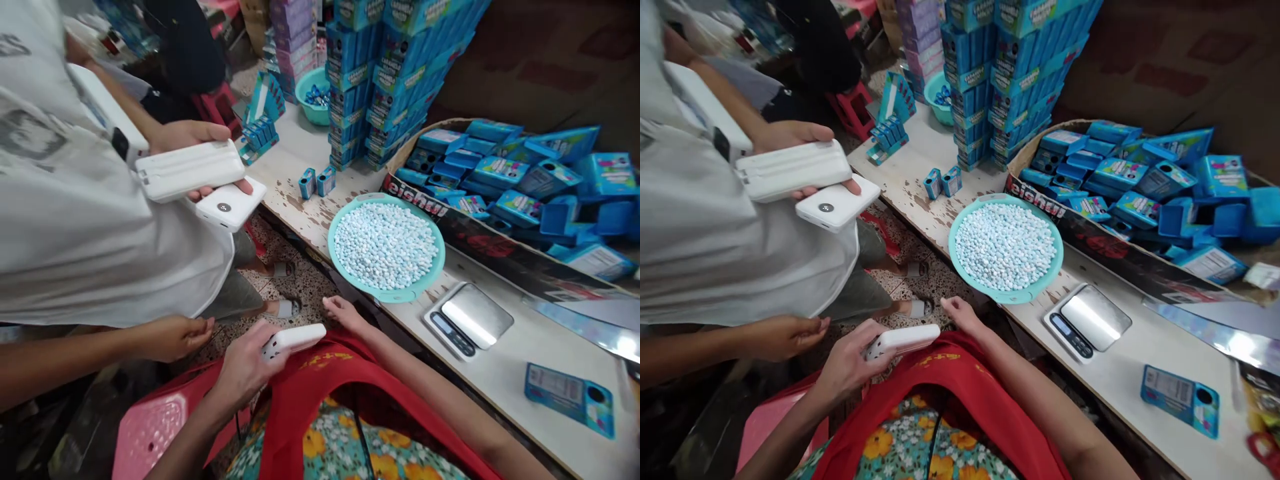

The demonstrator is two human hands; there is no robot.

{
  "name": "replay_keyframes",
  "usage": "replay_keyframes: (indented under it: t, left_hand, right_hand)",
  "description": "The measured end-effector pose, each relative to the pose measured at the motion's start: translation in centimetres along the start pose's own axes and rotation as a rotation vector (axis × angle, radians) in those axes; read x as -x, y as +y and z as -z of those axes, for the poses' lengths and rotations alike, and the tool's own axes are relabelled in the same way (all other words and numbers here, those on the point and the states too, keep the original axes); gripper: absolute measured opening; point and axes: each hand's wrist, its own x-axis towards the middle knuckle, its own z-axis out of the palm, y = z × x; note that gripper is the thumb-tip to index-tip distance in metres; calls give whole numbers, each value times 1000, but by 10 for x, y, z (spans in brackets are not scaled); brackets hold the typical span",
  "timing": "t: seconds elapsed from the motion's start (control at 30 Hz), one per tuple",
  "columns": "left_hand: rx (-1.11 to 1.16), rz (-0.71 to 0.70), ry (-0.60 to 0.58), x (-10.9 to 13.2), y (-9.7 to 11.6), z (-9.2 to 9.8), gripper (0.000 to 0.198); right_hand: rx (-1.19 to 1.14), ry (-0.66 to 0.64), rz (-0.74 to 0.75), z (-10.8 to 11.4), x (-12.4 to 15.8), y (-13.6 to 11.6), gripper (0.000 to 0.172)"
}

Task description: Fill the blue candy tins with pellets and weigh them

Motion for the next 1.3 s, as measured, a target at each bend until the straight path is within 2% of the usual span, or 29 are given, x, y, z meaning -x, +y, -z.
replay_keyframes:
  t: [0.03, 0.1, 0.17, 0.2, 0.3, 0.37, 0.47, 0.57, 0.67, 0.8, 0.87, 0.93, 1.07, 1.17, 1.23, 1.3]
  left_hand:
    - [29, 15, 53, 4, 0, 5, 21]
    - [68, 32, 172, 11, -1, 11, 22]
    - [71, 46, 276, 14, -2, 11, 21]
    - [67, 53, 305, 15, -2, 9, 20]
    - [100, 81, 316, 18, -3, 2, 19]
    - [211, 118, 338, 22, -5, -1, 24]
    - [530, 228, 399, 34, -14, -3, 43]
    - [803, 285, 334, 53, -26, -6, 43]
    - [935, 262, 251, 68, -34, -7, 36]
    - [989, 278, 258, 72, -36, -4, 35]
    - [913, 288, 303, 72, -37, -2, 36]
    - [742, 267, 355, 73, -38, -1, 32]
    - [234, 155, 443, 79, -45, -1, 31]
    - [-204, 152, 559, 85, -52, 3, 34]
    - [-390, 167, 649, 88, -54, 9, 33]
    - [-481, 141, 693, 91, -54, 18, 30]
  right_hand:
    - [-120, -72, -2, -4, 3, -17, 59]
    - [-425, -313, -71, -18, 11, -47, 65]
    - [-673, -518, -154, -36, 19, -67, 63]
    - [-734, -547, -184, -46, 21, -74, 59]
    - [-828, -435, -254, -71, 20, -80, 40]
    - [-863, -373, -276, -80, 15, -79, 32]
    - [-927, -309, -264, -82, 8, -83, 27]
    - [-985, -280, -211, -77, 6, -92, 23]
    - [-1010, -287, -166, -74, 5, -103, 20]
    - [-1007, -288, -165, -80, 2, -112, 20]
    - [-1011, -296, -163, -85, 0, -115, 20]
    - [-1028, -308, -160, -90, 0, -120, 21]
    - [-1078, -298, -198, -98, -1, -128, 20]
    - [-1086, -284, -216, -100, -3, -130, 19]
    - [-1094, -291, -202, -98, -4, -128, 19]
    - [-1105, -293, -183, -94, -3, -124, 19]
